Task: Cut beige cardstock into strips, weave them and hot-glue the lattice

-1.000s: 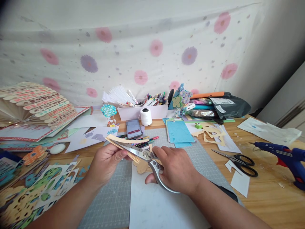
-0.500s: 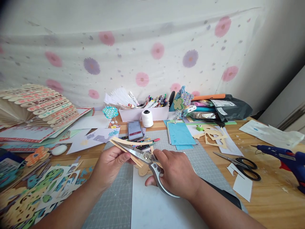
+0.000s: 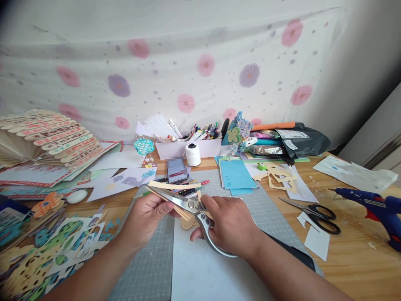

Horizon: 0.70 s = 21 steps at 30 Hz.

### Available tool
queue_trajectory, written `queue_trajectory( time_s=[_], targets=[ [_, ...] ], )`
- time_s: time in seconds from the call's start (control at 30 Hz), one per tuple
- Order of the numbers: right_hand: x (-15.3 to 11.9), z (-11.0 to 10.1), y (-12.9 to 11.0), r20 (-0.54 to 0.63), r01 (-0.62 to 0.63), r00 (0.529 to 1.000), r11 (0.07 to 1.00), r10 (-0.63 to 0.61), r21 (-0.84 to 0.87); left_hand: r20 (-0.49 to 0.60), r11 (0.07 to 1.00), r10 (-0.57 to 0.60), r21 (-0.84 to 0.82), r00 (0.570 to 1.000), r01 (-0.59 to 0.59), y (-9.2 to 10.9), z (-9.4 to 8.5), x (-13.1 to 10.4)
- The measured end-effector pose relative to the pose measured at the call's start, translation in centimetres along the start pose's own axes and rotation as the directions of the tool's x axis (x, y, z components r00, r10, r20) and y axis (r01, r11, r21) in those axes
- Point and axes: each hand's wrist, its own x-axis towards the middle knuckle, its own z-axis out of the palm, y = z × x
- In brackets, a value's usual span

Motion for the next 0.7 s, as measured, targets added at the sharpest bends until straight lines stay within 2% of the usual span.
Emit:
queue_trajectory(
  time_s=[0.17, 0.3, 0.4, 0.47, 0.6, 0.7],
  targets=[
    [-0.1, -0.2, 0.2, -0.010, 0.008, 1.000, 1.000, -0.008, 0.023, 0.006, 1.000, -0.007, -0.003, 1.000, 0.007, 0.2, 0.2, 0.0],
    [-0.2, -0.4, 0.7, -0.126, 0.029, 0.992, 0.994, -0.015, 0.107, -0.004, 0.999, -0.022, -0.040, 1.000, 0.021, 0.1, 0.2, 0.0],
    [-0.2, -0.8, 1.2, -0.167, -0.017, 0.984, 0.975, 0.055, 0.223, -0.012, 0.995, -0.033, -0.092, 0.999, 0.032, 0.0, 0.0, 0.0],
    [-0.2, -1.1, 1.4, -0.109, -0.071, 0.988, 0.949, 0.109, 0.306, -0.033, 0.991, -0.032, -0.132, 0.999, 0.027, 0.1, -0.2, 0.1],
    [-0.1, -1.7, 1.5, 0.091, -0.180, 0.984, 0.877, 0.155, 0.445, -0.144, 0.977, -0.011, -0.213, 0.990, -0.020, 0.9, -1.1, 0.8],
    [0.0, -1.7, 1.6, 0.136, -0.199, 0.978, 0.894, 0.157, 0.402, -0.229, 0.967, 0.005, -0.248, 0.973, -0.063, 1.5, -1.9, 1.3]
  ],
)
